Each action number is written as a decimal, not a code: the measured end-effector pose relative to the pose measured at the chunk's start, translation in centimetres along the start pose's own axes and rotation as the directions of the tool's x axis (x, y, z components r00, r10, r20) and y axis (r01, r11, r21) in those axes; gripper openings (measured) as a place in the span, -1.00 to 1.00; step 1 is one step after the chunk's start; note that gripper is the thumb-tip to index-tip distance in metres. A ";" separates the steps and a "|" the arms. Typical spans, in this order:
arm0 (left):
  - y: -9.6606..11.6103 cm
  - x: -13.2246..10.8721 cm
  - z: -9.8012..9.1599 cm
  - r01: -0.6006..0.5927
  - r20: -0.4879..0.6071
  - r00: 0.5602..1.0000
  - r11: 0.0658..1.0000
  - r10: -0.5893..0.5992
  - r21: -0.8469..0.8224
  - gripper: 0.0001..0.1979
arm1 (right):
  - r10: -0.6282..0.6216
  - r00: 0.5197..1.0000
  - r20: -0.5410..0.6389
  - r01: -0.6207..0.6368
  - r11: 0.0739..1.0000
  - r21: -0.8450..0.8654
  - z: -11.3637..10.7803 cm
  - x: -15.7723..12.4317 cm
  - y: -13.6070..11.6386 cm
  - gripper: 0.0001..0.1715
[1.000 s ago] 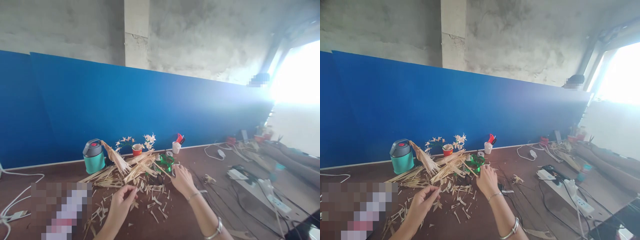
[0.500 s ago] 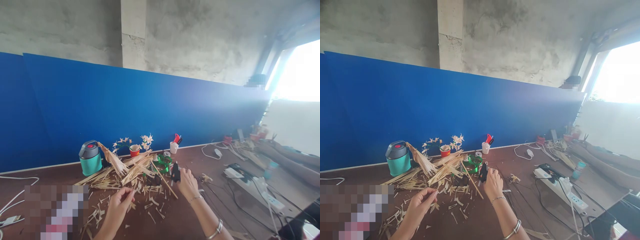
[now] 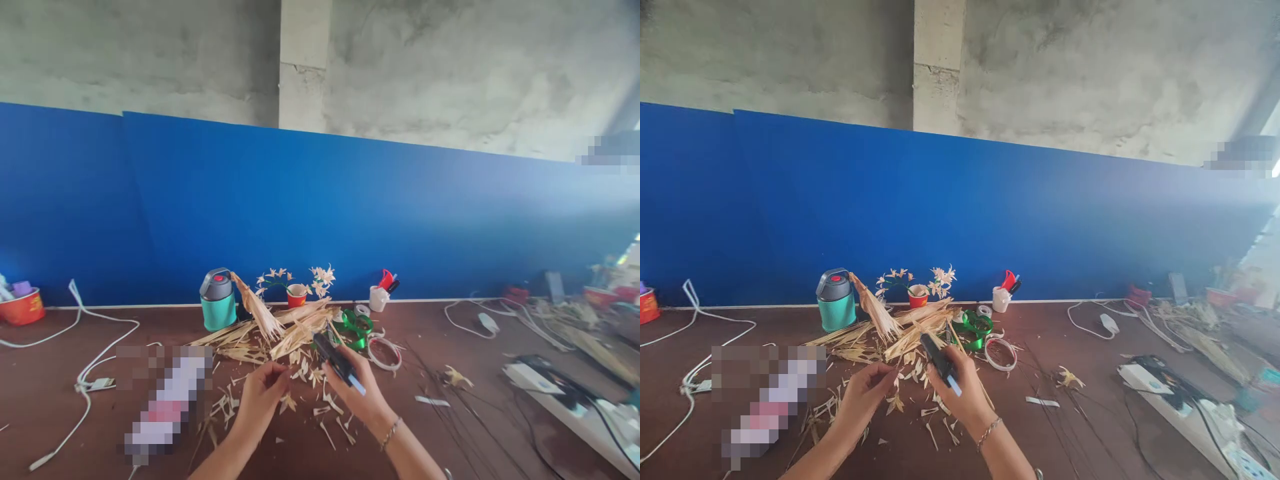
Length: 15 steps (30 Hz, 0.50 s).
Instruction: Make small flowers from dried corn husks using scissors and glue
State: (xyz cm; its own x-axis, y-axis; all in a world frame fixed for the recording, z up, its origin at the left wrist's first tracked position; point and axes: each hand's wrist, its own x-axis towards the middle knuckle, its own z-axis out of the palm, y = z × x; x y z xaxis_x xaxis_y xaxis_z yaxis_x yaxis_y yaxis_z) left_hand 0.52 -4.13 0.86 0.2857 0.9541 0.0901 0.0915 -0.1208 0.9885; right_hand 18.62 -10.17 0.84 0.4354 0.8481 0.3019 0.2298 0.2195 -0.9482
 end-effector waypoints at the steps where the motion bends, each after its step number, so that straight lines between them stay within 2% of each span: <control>1: -0.1 0.1 -0.1 -0.008 -0.010 1.000 1.000 0.008 0.000 -0.66 | -0.021 0.999 0.037 0.022 0.999 -0.029 0.6 -0.4 0.2 -0.73; 3: -0.4 0.3 -0.2 -0.019 -0.011 1.000 1.000 0.019 0.003 -0.67 | -0.062 0.993 0.100 0.071 0.994 -0.088 1.3 -1.0 0.8 -0.74; 5: -0.7 0.4 -0.3 -0.034 -0.007 0.999 0.999 0.034 0.023 -0.69 | -0.073 0.991 0.113 0.085 0.991 -0.105 1.6 -1.4 1.5 -0.74; 10: -1.1 0.5 -0.4 -0.049 -0.037 0.998 0.992 0.053 0.112 -0.76 | -0.035 0.992 0.122 0.051 0.990 -0.129 1.5 -1.7 3.0 -0.73; 15: -0.9 0.3 -0.4 -0.039 -0.035 0.998 0.989 0.045 0.144 -0.78 | -0.020 0.989 0.146 0.042 0.988 -0.151 1.7 -1.8 3.3 -0.76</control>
State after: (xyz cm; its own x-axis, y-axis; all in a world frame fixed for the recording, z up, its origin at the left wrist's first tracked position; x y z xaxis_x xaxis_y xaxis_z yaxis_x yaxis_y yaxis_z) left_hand 0.13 -3.68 0.06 0.2556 0.9568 0.1388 0.2170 -0.1966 0.9562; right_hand 17.16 -10.15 -3.04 0.2990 0.9049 0.3030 0.3763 0.1800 -0.9088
